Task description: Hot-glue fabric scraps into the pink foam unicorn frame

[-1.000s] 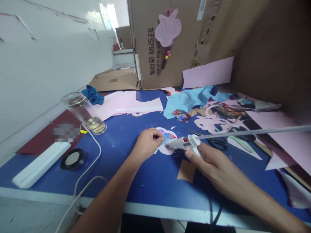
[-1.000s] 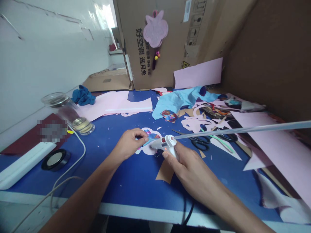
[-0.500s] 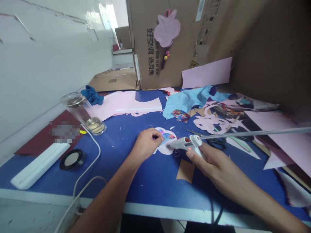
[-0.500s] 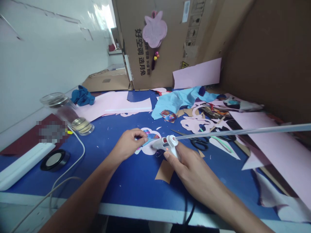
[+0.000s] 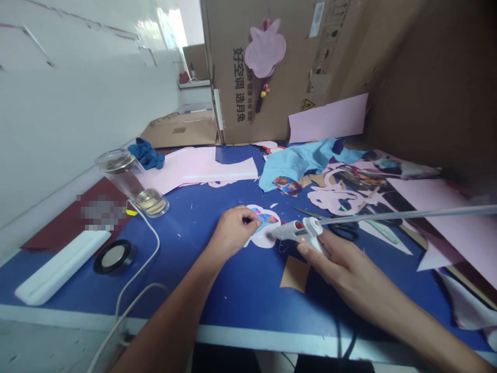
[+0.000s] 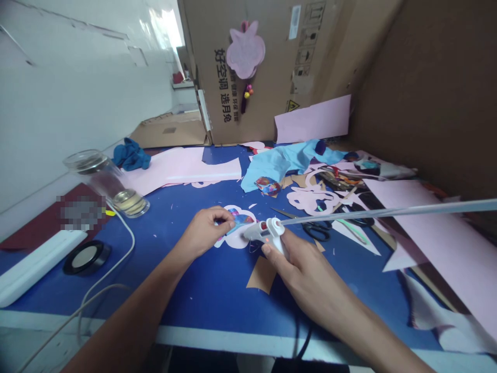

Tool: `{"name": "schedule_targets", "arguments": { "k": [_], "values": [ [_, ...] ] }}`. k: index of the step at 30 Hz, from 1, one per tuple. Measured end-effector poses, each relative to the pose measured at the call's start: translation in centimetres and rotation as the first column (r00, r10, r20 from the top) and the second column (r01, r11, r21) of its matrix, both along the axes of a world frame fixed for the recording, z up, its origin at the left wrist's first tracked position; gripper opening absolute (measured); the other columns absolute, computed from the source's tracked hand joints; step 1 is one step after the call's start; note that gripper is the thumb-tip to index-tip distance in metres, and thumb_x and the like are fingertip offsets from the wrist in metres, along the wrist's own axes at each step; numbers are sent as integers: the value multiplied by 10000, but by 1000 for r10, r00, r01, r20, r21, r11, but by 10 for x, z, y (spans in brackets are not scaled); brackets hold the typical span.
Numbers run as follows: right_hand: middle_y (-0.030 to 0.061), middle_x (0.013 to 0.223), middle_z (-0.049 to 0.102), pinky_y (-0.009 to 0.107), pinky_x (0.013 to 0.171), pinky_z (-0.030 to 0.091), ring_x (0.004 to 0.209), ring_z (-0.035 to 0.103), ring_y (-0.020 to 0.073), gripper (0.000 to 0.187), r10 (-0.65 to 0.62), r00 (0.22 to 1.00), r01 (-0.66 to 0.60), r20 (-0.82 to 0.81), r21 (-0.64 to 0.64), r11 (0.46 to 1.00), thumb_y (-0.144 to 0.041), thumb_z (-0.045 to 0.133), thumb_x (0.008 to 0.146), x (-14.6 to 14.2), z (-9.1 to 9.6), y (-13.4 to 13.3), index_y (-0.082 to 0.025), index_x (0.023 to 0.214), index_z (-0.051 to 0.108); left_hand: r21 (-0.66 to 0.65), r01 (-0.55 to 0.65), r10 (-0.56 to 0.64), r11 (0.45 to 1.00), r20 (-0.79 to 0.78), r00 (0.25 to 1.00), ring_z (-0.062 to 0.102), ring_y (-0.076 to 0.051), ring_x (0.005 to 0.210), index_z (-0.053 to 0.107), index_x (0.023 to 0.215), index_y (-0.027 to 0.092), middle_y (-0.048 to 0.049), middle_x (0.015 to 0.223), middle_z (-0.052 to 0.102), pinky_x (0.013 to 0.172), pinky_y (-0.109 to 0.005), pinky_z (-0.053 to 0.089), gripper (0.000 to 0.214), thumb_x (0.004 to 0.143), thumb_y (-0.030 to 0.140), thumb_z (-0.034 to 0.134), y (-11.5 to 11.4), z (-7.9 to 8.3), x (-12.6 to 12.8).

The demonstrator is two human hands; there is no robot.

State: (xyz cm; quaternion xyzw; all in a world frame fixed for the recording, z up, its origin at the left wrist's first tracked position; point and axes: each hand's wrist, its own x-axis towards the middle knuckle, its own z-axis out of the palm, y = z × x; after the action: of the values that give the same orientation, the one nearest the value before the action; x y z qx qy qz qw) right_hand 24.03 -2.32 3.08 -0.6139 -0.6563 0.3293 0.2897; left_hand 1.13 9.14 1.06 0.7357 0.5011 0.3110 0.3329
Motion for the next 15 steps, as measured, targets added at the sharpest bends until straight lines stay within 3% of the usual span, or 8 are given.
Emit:
{"name": "schedule_targets", "arguments": {
  "k": [8, 11, 15],
  "values": [
    [28, 981, 736, 334, 781, 487, 887, 641, 246, 425, 21, 998, -21, -53, 0, 1000, -625, 487, 1074, -1, 2, 0, -241, 1073, 670, 7, 5, -5, 1000, 16, 1000, 673, -169, 794, 732, 727, 203, 6, 831, 738, 752, -284, 467, 167, 846, 91, 700, 1, -3, 0],
    [20, 892, 706, 303, 688, 469, 796, 614, 223, 424, 3, 998, -2, -60, 2, 1000, -621, 505, 1065, -2, 2, -3, -237, 1023, 678, 11, 17, -17, 1000, 28, 999, 677, -166, 808, 734, 724, 204, 6, 839, 740, 769, -281, 469, 159, 845, 105, 706, 0, -3, 0],
    [-19, 671, 558, 266, 508, 367, 585, 471, 168, 479, -74, 992, 73, -102, -19, 997, -666, 554, 1017, 2, 4, -9, -239, 807, 611, 11, 32, -32, 999, 37, 999, 663, -168, 791, 739, 722, 204, 6, 834, 732, 737, -285, 456, 179, 897, 241, 725, 0, -2, -1]
  ]
}}
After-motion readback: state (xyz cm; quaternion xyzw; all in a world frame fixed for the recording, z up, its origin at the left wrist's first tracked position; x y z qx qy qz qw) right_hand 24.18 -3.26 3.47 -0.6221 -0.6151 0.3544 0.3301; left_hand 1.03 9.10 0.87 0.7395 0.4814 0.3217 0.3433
